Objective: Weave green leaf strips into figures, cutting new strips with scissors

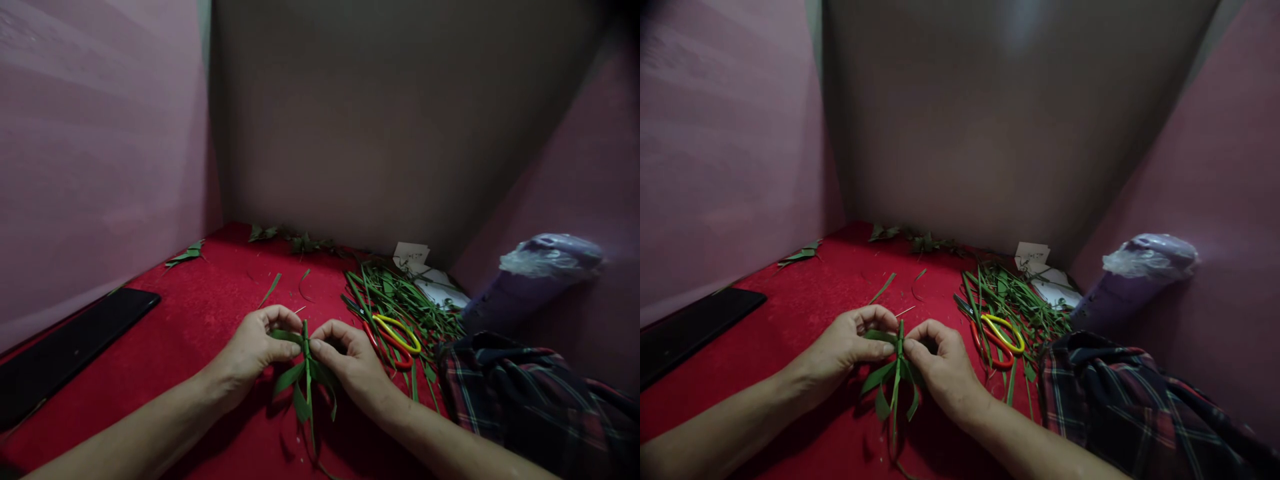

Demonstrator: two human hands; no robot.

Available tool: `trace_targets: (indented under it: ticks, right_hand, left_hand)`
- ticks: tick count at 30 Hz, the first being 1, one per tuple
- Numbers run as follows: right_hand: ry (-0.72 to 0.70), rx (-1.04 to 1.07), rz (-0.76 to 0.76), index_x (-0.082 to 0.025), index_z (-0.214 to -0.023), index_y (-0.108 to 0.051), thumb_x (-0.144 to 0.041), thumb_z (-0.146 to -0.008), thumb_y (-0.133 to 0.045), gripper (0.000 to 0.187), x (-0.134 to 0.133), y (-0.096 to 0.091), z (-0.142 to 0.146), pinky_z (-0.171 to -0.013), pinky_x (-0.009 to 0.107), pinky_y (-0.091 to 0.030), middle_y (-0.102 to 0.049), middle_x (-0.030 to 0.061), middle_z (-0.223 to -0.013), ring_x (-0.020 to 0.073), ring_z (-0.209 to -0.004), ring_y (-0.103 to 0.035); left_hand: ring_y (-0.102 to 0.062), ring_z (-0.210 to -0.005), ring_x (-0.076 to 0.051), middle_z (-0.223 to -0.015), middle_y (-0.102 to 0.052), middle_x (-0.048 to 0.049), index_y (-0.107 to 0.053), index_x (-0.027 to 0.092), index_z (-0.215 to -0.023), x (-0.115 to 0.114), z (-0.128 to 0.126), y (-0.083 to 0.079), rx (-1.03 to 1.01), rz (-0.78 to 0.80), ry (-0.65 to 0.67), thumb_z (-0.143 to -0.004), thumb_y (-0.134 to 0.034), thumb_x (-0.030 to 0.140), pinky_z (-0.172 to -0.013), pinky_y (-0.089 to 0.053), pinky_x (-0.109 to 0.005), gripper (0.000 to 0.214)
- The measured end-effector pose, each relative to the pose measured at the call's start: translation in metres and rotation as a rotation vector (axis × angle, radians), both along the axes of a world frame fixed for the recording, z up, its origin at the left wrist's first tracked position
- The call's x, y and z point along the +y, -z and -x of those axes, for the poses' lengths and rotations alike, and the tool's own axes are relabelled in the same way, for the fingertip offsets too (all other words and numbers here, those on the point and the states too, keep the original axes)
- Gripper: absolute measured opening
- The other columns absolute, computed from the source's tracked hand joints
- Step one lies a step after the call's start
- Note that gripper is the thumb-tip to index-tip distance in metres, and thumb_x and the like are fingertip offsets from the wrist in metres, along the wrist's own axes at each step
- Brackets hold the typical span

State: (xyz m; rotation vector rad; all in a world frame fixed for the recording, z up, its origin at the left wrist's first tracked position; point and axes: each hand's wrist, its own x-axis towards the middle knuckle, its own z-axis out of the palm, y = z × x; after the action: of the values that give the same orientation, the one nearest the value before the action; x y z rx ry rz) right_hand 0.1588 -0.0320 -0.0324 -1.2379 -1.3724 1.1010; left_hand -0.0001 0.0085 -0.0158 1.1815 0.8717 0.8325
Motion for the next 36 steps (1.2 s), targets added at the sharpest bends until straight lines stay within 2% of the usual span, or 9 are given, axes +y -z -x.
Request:
trace_targets:
  ticks: [7, 13, 18, 31, 36]
  right_hand:
    - [0.016, 0.122, 0.026, -0.016, -0.067, -0.053, -0.034, -0.071, -0.063, 0.021, 0.0025, 0.0002, 0.0001, -0.047, 0.021, -0.033, -0.047, -0.0039, -0.056, 0.0092, -0.050, -0.039]
    - [0.041, 0.083, -0.043, -0.016, -0.067, -0.052, -0.031, -0.073, -0.061, 0.018, 0.0039, -0.0007, -0.0002, -0.048, 0.021, -0.033, -0.047, -0.0037, -0.058, 0.0092, -0.052, -0.039]
    - [0.031, 0.038, -0.096, -0.016, -0.068, -0.053, -0.030, -0.075, -0.059, 0.017, 0.0031, 0.0002, 0.0001, -0.051, 0.022, -0.034, -0.047, -0.0035, -0.060, 0.0095, -0.054, -0.039]
    - [0.034, 0.131, 0.030, -0.017, -0.069, -0.052, -0.034, -0.074, -0.061, 0.020, 0.0026, 0.0024, 0.0007, -0.043, 0.019, -0.033, -0.045, -0.0048, -0.055, 0.0081, -0.048, -0.039]
    - [0.049, 0.128, 0.020, -0.016, -0.069, -0.053, -0.035, -0.073, -0.063, 0.022, 0.0032, 0.0049, 0.0007, -0.044, 0.019, -0.034, -0.048, -0.0037, -0.057, 0.0083, -0.050, -0.040]
  left_hand:
    - [-0.053, -0.052, -0.010, -0.060, -0.059, 0.0026, -0.058, 0.016, -0.076, -0.0036, -0.0014, 0.0020, -0.032, 0.021, -0.053, -0.053, -0.073, 0.014, -0.051, -0.039, -0.022, 0.028]
    - [-0.049, -0.047, -0.009, -0.056, -0.057, 0.0032, -0.059, 0.015, -0.073, -0.0014, 0.0000, 0.0033, 0.011, 0.027, -0.045, -0.055, -0.075, 0.022, -0.047, -0.035, -0.021, 0.026]
    - [-0.043, -0.044, -0.008, -0.050, -0.052, 0.0039, -0.059, 0.013, -0.067, -0.0010, -0.0004, 0.0019, 0.111, -0.027, -0.027, -0.063, -0.072, 0.034, -0.045, -0.030, -0.021, 0.025]
    - [-0.047, -0.046, -0.009, -0.050, -0.055, 0.0029, -0.059, 0.015, -0.066, -0.0024, -0.0021, 0.0033, 0.086, 0.006, -0.041, -0.060, -0.073, 0.028, -0.048, -0.035, -0.022, 0.020]
    - [-0.049, -0.048, -0.010, -0.052, -0.057, 0.0020, -0.059, 0.014, -0.062, -0.0011, -0.0038, 0.0025, 0.104, -0.013, -0.063, -0.057, -0.074, 0.027, -0.049, -0.036, -0.022, 0.020]
